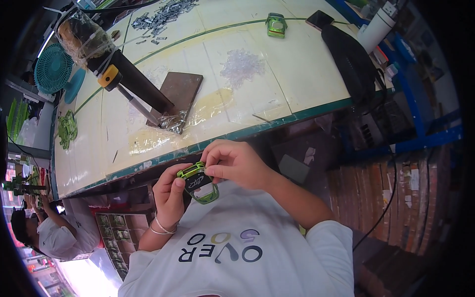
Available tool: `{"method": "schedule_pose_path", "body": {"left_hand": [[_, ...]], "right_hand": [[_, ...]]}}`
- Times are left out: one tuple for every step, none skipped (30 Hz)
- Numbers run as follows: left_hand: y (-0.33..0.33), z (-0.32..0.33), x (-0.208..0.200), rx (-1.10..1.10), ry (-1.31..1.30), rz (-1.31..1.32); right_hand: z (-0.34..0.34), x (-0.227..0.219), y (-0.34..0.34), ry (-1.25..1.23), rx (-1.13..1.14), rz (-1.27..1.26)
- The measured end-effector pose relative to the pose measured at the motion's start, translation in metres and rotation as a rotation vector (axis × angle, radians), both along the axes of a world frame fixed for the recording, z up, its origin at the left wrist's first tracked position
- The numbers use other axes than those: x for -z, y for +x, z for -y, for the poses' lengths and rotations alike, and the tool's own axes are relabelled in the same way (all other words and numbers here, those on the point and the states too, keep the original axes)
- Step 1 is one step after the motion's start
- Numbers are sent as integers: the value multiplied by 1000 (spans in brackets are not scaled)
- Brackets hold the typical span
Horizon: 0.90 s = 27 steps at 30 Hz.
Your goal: The person assembles toy car bodies by inserting clear window pieces into the car frames by hand and pressing them onto a vertical tool before setting the completed car bodies aside.
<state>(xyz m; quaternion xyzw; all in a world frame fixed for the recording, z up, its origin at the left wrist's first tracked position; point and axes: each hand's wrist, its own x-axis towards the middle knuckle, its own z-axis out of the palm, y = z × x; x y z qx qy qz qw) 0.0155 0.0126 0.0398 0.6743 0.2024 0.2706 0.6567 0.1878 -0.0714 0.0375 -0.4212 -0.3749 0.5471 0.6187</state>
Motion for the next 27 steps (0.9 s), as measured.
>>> {"method": "schedule_pose_path", "body": {"left_hand": [[0,0,0,-1,0,-1],[0,1,0,2,6,-9],[-1,1,0,6,11,-17],[-1,1,0,5,11,-17],[-2,1,0,10,18,-21],[-2,0,0,14,25,-25],[-2,1,0,14,25,-25],[-1,1,-1,7,56,-28],[-1,1,-2,0,87,-31],[-1,2,-4,0,86,-31],[-2,2,-5,16,131,-41],[-3,2,-6,31,176,-52],[-4,1,-7,28,175,-53],[-5,1,-8,61,221,-64],[-5,1,-9,93,267,-75],[-5,2,-9,95,266,-74],[-5,2,-10,90,260,-59],[-5,2,-10,86,254,-44],[-6,2,-9,85,254,-43],[-9,1,-6,60,206,-24],[-11,1,-3,35,158,-4],[-12,1,-1,28,157,-6],[-11,0,2,-56,94,15],[-9,0,3,-140,31,36],[-8,0,-2,-152,-42,69],[-8,1,-2,-154,-41,68],[-7,2,-1,-186,-103,103]], "right_hand": [[0,-1,0,-20,5,-39],[1,-1,0,-39,11,-79],[1,-2,-1,-39,10,-79],[1,-3,-2,-17,12,-62],[1,-4,-2,6,15,-45],[1,-5,-2,6,15,-45],[1,-6,-1,22,15,18],[1,-7,-1,39,15,81],[2,-8,0,38,15,81],[2,-8,1,42,1,182],[2,-9,2,46,-14,282],[1,-8,3,45,-16,282],[0,-8,4,20,-65,247],[0,-9,5,-5,-108,214],[-1,-4,7,-6,-106,215],[-5,5,9,-39,-208,-15],[-8,12,9,-71,-311,-247],[-8,15,7,-72,-312,-246],[-8,17,4,-88,-298,-314],[-8,19,-1,-105,-290,-384],[-8,18,-7,-107,-297,-386],[-7,16,-13,-71,-122,-280],[-6,13,-18,-34,55,-172],[-4,12,-24,-35,50,-173],[-2,10,-30,112,198,267],[-1,8,-35,259,345,707],[-2,5,-40,355,334,888]]}}
